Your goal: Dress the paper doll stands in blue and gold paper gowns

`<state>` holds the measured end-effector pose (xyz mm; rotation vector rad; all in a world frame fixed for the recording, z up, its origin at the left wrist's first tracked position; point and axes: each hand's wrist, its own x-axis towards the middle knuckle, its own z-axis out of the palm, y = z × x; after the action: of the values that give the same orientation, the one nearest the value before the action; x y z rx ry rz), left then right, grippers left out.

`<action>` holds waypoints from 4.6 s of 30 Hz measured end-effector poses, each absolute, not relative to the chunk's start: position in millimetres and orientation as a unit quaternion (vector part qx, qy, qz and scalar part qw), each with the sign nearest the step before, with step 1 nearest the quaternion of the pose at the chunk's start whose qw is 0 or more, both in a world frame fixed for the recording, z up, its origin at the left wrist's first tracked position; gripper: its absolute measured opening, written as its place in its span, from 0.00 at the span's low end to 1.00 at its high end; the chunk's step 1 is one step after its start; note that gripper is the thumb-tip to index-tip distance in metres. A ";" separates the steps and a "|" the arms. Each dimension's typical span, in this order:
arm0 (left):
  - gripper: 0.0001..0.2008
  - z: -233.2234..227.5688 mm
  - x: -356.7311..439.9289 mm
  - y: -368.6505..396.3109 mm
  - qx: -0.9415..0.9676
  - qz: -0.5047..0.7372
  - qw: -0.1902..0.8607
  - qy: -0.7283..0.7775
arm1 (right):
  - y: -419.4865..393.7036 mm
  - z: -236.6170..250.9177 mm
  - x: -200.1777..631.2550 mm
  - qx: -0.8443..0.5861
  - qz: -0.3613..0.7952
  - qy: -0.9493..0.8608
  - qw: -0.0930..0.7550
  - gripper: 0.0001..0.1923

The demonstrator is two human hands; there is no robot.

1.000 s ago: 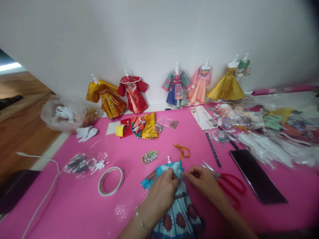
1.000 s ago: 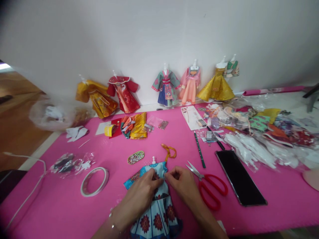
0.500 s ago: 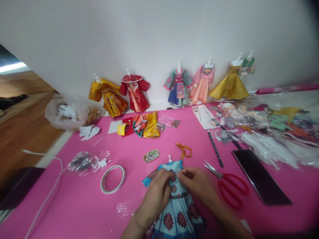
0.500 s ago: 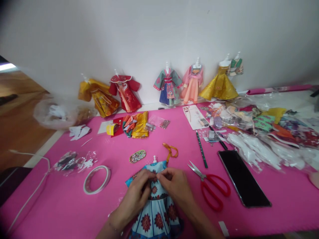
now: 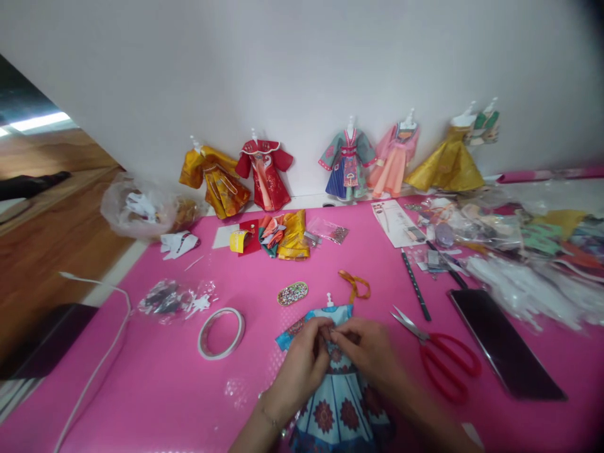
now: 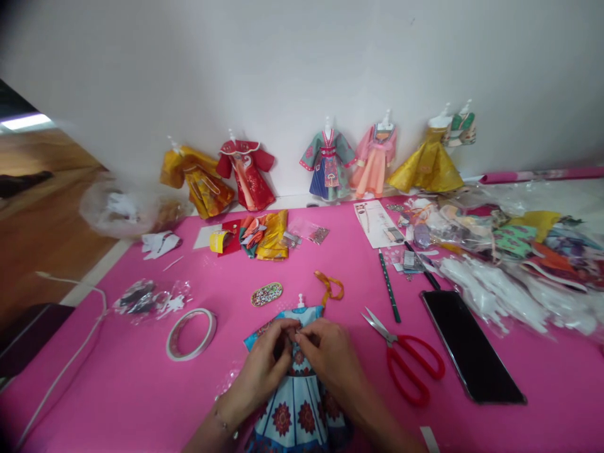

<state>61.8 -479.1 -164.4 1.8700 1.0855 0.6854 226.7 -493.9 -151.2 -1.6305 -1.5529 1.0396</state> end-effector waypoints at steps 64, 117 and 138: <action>0.05 -154.9 65.0 -468.2 0.565 0.347 0.529 0.530 | -501.8 -162.9 229.9 -0.457 0.037 -0.868 0.190 0.03; 0.05 -166.6 54.8 -466.7 0.535 0.360 0.548 0.532 | -505.7 -159.9 231.0 -0.439 0.034 -0.890 0.121 0.20; 0.02 -167.8 58.2 -473.9 0.612 0.337 0.467 0.542 | -513.5 -156.0 232.8 -0.449 0.114 -0.870 0.166 0.09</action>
<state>58.2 -473.9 -167.8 1.5007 1.3299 0.8265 232.8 -513.5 -156.0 -1.2784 -2.4785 0.3256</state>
